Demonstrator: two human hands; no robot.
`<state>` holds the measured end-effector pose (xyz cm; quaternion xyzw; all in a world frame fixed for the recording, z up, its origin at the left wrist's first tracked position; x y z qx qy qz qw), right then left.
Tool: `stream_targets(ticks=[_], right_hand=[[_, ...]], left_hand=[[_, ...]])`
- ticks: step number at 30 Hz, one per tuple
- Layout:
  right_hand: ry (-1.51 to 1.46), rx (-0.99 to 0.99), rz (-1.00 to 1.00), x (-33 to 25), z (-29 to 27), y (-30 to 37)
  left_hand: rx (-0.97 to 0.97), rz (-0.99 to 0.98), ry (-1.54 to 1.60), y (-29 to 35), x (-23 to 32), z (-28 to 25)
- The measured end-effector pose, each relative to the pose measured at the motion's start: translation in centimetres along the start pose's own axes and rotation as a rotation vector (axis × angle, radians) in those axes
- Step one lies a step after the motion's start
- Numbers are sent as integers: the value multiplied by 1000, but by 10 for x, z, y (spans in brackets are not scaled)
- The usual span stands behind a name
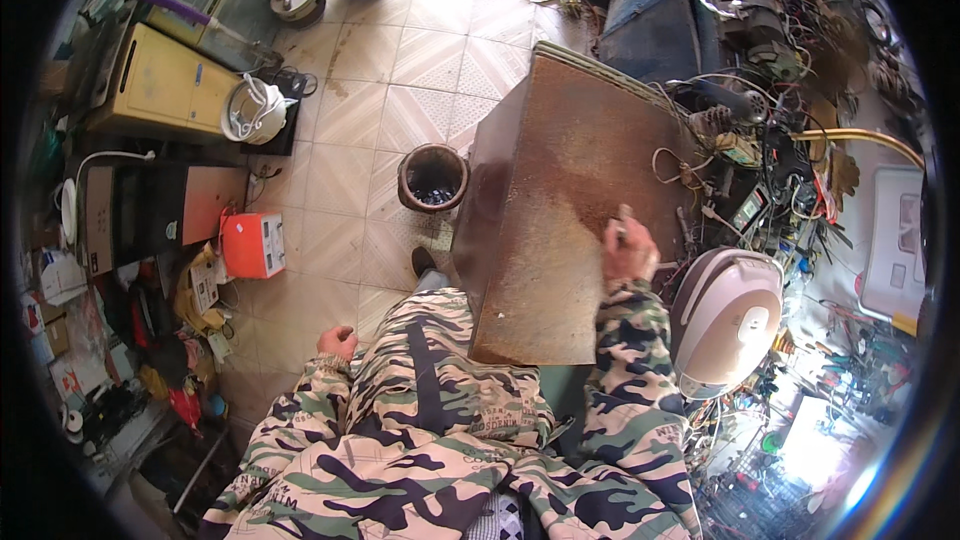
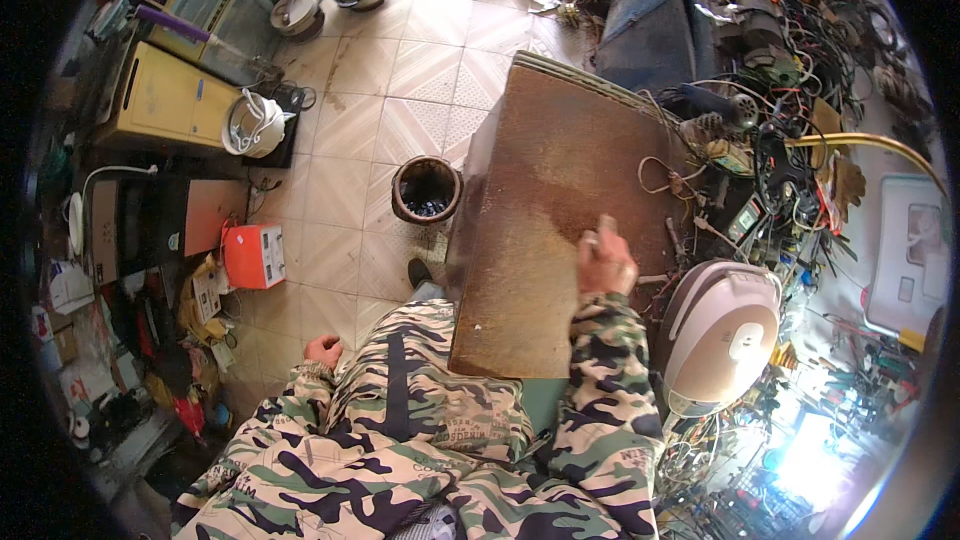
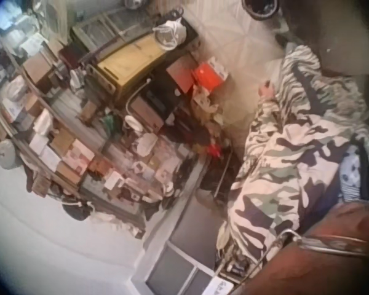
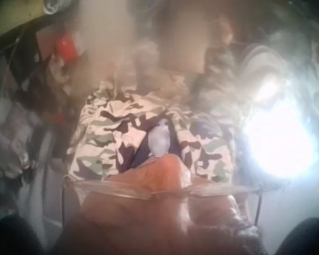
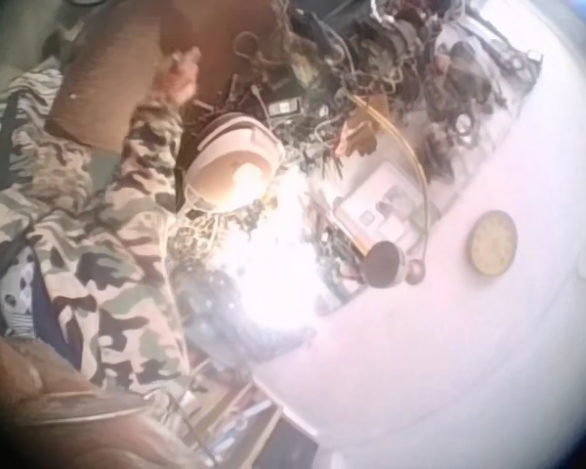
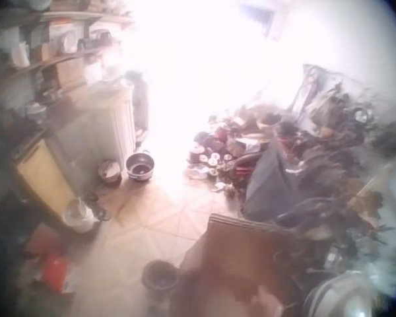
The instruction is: The person opens the lid of a white rice cooker, wipes the table surface, then flips the cooker to remove screws from the base using a power drill and a screwdriver. The person removes several screws and sets them aside.
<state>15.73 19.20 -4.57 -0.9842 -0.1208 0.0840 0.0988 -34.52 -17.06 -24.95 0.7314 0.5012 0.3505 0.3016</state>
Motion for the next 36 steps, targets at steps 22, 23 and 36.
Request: stream_targets(ticks=[22,23,36], right_hand=[[-122,214,-17,5,-6,-93],[-61,160,16,18,-12,-102],[-248,-116,-383,-201,22,-56]], left_hand=[[88,-40,143,-23,-24,-13],[31,-98,201,-9,-40,7],[-8,-198,177,16,-1,8]])
Point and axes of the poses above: each hand's wrist, its own y-axis away from the middle knuckle, its own z-axis out of the palm, x = y × z, the point moved 4 cm from there along -y, towards the middle knuckle, and after that the axes turned 14 degrees about -z, right-handed, at the moved point
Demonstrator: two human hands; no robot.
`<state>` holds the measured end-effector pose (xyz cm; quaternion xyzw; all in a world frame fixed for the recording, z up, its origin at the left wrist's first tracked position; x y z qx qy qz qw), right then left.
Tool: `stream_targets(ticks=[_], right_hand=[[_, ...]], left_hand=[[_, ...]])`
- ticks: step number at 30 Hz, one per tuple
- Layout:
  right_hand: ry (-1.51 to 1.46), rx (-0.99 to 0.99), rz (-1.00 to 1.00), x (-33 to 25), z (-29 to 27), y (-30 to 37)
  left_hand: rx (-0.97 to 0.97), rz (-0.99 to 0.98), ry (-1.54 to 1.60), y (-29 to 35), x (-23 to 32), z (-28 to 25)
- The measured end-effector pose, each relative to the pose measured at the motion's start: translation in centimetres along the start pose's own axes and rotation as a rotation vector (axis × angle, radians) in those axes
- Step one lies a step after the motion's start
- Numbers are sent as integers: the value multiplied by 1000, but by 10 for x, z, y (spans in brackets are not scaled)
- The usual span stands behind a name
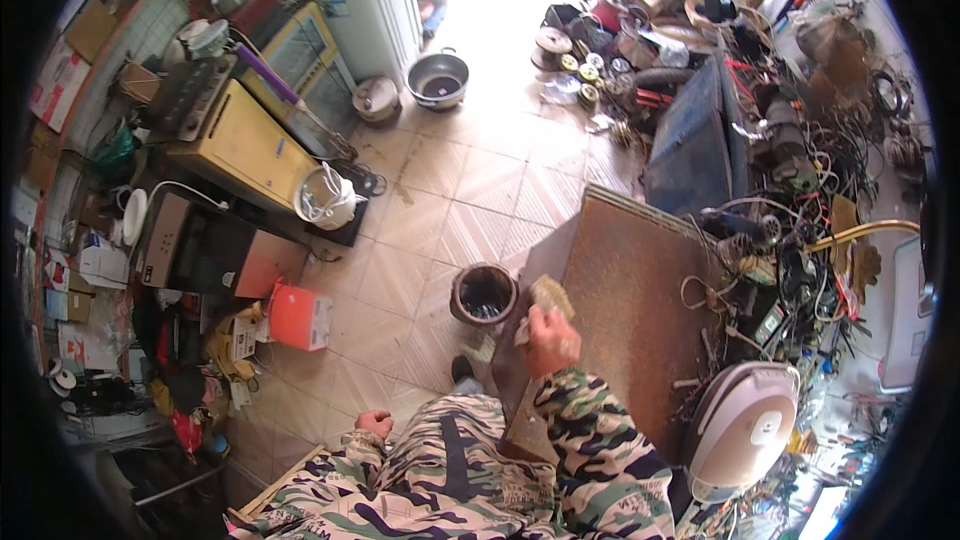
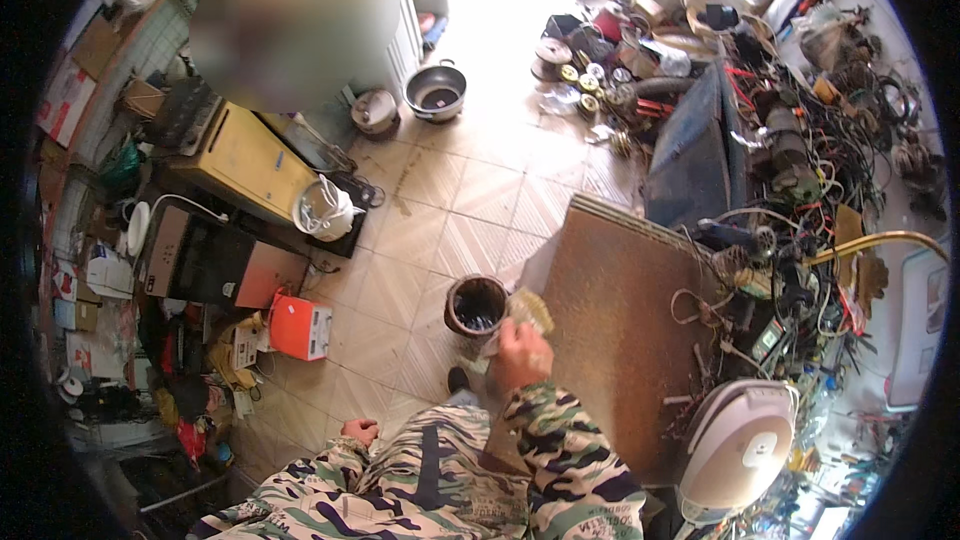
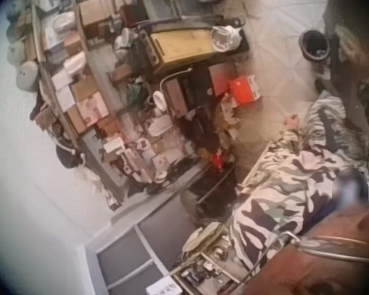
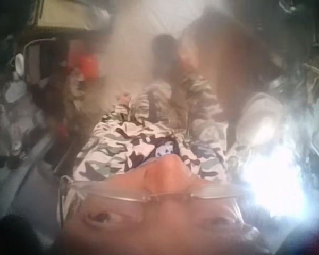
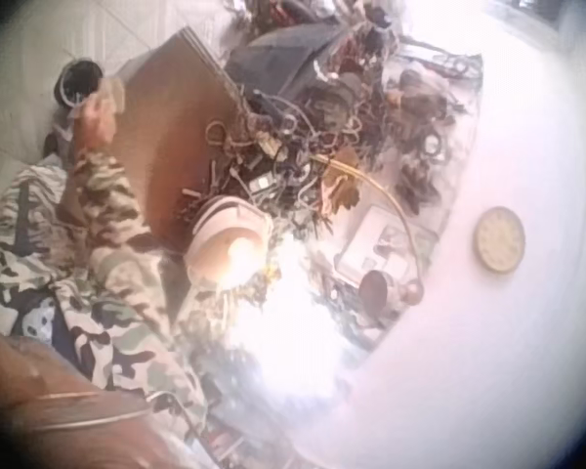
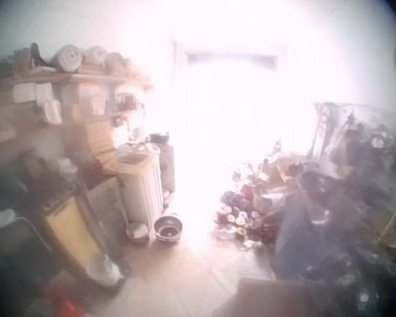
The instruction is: The person opens the lid of a white rice cooker, wipes the table surface, then flips the cooker to remove screws from the base using a power drill and a screwdriver. The person removes several screws and sets them aside.
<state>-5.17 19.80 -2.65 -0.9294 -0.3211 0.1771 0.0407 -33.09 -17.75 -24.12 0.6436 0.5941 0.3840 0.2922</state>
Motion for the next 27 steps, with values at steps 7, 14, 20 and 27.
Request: stream_targets(ticks=[7,14,20,27], right_hand=[[-128,552,-151,6,-55,56],[-28,244,645,72,-69,228],[-102,416,330,14,-40,170],[-265,434,340,10,-3,15]], left_hand=[[38,67,18,-4,25,-9],[-42,-7,-26,-22,1,21],[-68,55,30,-29,22,11],[-91,105,128,-41,18,-8]])
Point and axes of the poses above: each hand's wrist, its own y-axis away from the middle knuckle, its own z-axis out of the palm, x = y × z, the point moved 4 cm from there along -y, towards the middle knuckle, and after that the axes turned 14 degrees about -z, right-handed, at the moved point
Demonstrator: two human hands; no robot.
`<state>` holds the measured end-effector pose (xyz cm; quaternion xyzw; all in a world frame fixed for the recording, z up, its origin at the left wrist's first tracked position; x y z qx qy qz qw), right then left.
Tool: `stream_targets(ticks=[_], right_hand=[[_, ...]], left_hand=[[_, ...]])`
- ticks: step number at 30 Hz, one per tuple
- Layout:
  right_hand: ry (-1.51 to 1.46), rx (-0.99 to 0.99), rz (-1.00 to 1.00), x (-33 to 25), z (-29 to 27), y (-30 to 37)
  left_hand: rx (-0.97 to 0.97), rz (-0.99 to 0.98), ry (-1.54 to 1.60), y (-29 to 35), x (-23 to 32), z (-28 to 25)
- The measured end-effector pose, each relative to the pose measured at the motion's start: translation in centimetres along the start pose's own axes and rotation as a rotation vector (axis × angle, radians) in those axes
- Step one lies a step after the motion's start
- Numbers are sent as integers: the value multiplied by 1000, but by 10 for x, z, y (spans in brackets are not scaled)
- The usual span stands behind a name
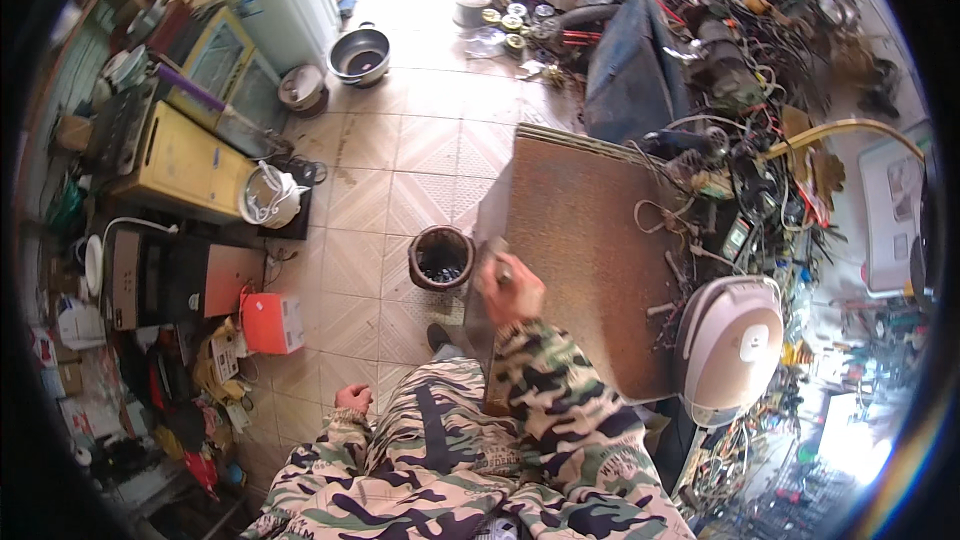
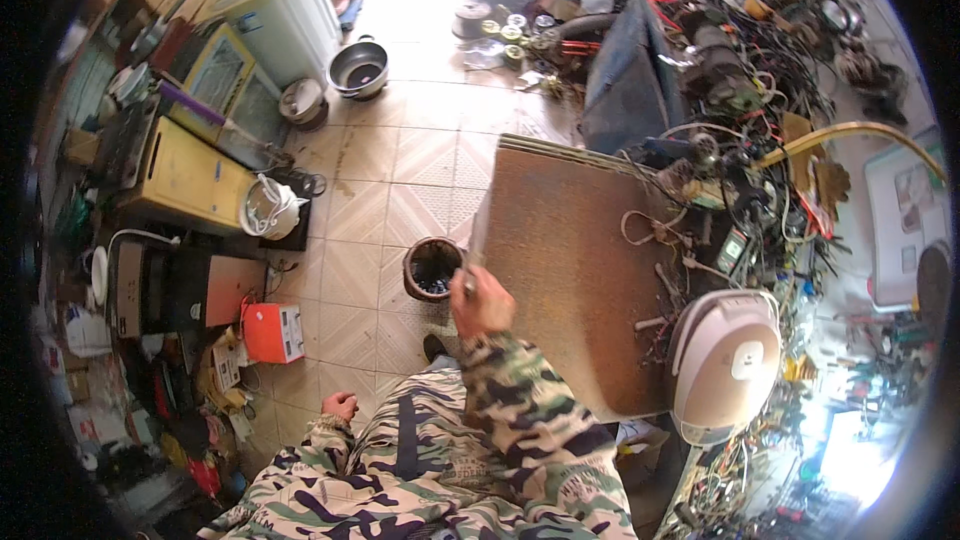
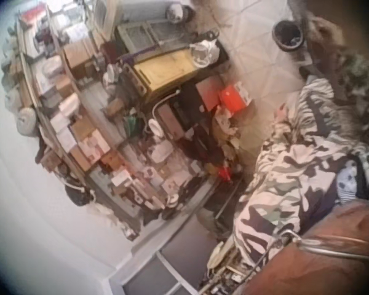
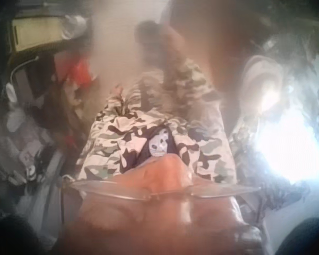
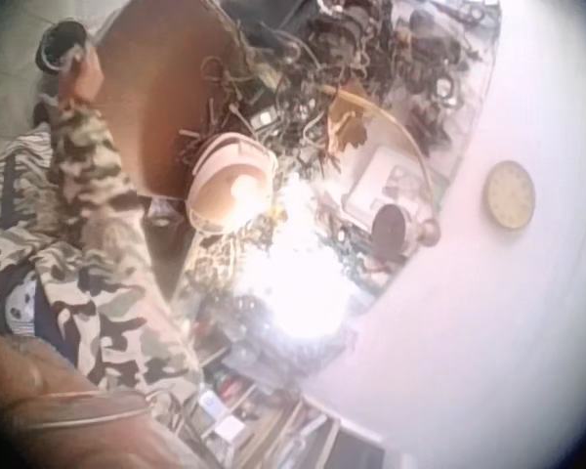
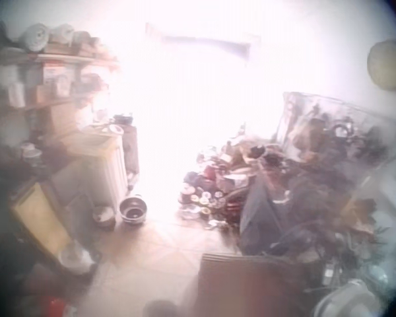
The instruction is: The person opens the lid of a white rice cooker, wipes the table surface, then flips the cooker to remove screws from the base using a power drill and a screwdriver. The person removes several screws and sets them aside.
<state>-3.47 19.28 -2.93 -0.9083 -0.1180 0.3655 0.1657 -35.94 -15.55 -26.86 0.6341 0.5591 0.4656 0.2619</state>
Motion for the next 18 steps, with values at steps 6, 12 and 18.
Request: stream_targets(ticks=[6,12,18], right_hand=[[-41,223,-2,28,-55,-24],[358,-108,58,133,-127,-20],[140,-172,-154,118,-88,-119]], left_hand=[[-7,-27,28,5,-21,-12],[-54,-80,-6,2,-39,-5],[27,23,22,14,-14,-24]])
Point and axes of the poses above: each hand's wrist, its own y-axis away from the middle knuckle, its own z-axis out of the palm, x = y × z, the point moved 4 cm from there along -y, towards the middle knuckle, and after that the axes turned 14 degrees about -z, right-handed, at the moved point
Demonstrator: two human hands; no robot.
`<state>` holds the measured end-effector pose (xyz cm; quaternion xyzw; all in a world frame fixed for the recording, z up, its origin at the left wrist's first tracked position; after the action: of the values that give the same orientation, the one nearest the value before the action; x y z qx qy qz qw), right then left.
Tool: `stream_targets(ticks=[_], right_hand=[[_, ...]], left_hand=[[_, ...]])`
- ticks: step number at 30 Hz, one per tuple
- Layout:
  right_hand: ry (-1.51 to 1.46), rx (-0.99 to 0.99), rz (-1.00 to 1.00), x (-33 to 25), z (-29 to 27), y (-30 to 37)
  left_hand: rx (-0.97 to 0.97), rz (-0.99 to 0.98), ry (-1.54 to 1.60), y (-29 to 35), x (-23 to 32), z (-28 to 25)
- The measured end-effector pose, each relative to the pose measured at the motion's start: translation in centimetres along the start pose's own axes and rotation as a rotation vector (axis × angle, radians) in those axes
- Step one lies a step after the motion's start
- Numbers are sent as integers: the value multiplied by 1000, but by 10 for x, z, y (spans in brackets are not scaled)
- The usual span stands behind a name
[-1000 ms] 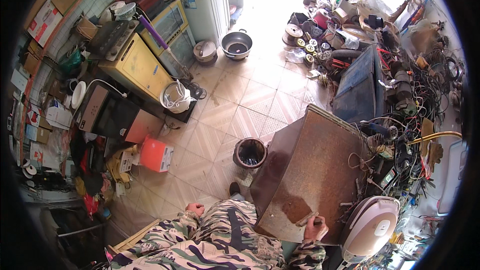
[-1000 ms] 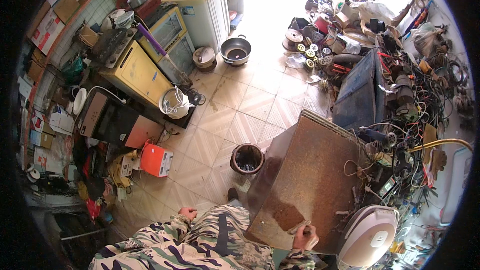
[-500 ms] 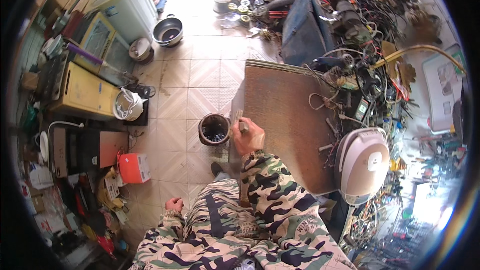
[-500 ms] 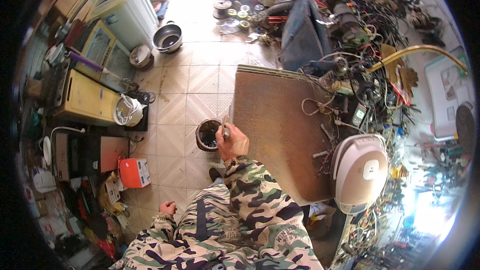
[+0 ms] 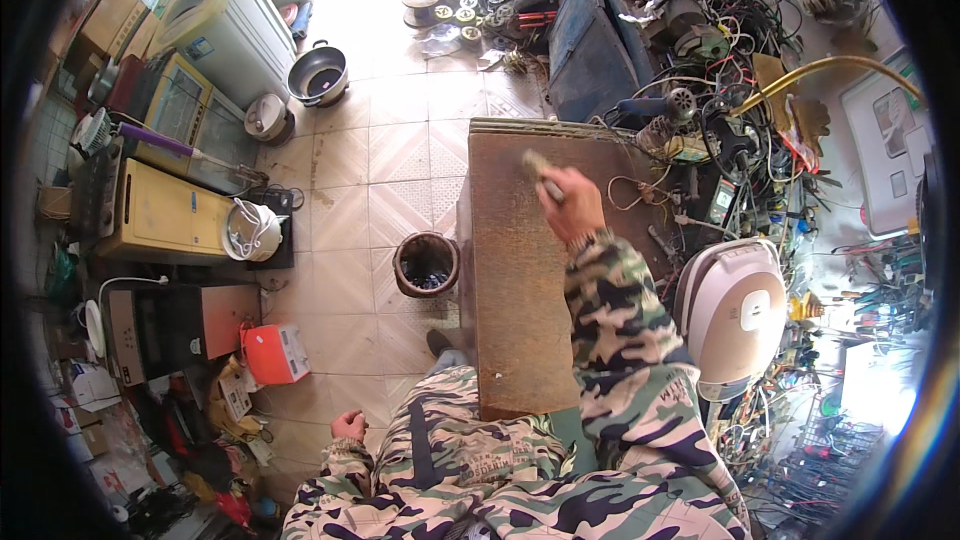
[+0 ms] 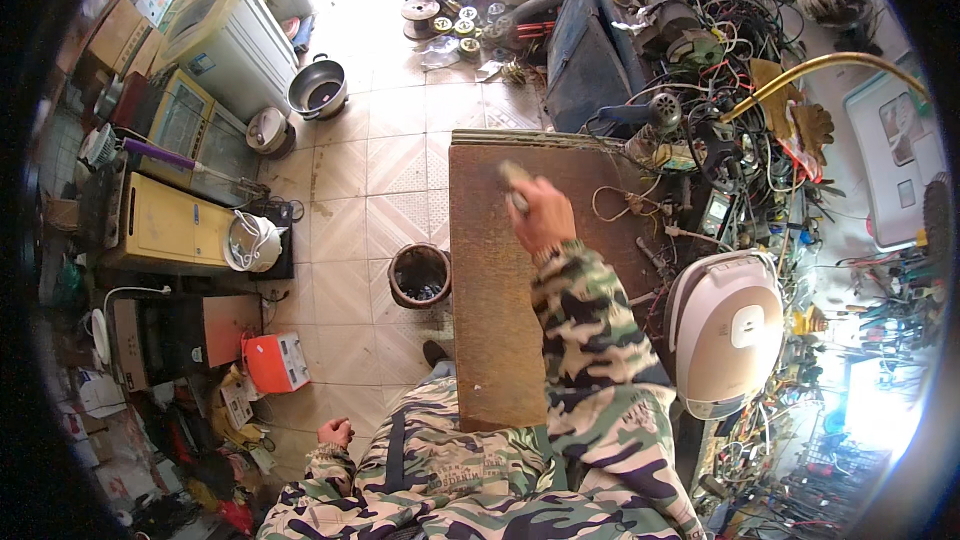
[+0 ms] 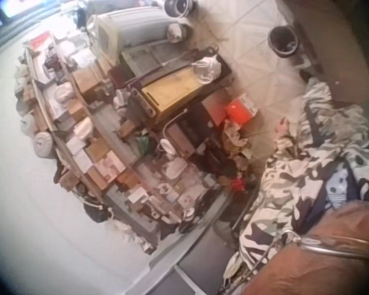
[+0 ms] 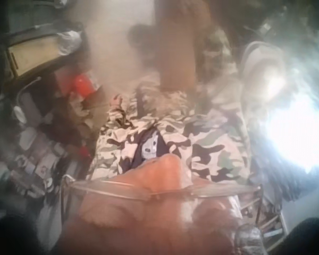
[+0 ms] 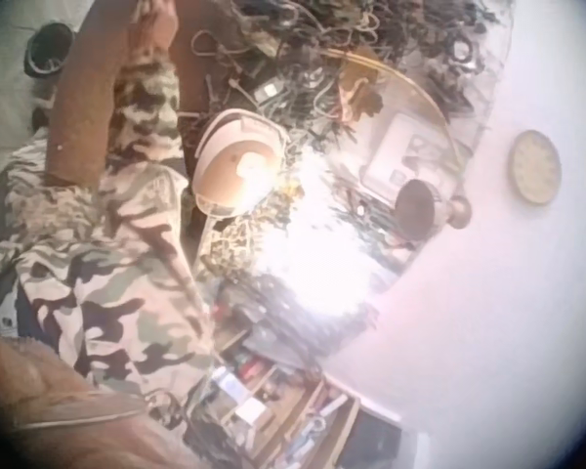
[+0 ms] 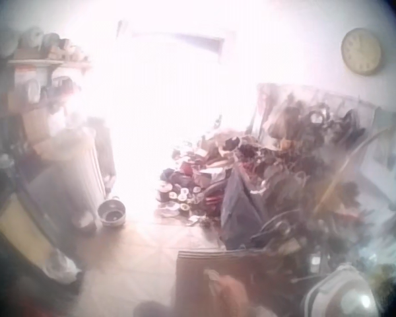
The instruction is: The person opens the lid of a white rice cooker, wipes the table surface, then flips the cooker to remove screws from the base using a power drill and a screwdriver. The person removes several screws and sets them aside.
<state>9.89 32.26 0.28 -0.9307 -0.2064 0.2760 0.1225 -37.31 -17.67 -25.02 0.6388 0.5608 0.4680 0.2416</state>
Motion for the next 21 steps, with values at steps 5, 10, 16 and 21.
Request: stream_targets(ticks=[5,10,16,21], right_hand=[[191,-55,-128,9,56,-16],[57,-161,-152,-83,66,72],[-193,-184,-129,-159,34,162],[107,261,92,-122,-69,239]], left_hand=[[10,9,38,2,-1,-15],[-15,-82,10,2,-13,-6],[-102,-44,-102,-13,12,16],[-155,86,-156,-31,44,18]])
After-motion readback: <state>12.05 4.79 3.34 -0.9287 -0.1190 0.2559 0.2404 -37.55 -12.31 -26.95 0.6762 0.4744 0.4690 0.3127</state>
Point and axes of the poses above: each hand's wrist, its own y-axis away from the middle knuckle, its own z-axis out of the palm, x = y × z, the point moved 4 cm from there along -y, towards the middle knuckle, and after that the axes turned 14 degrees about -z, right-handed, at the moved point
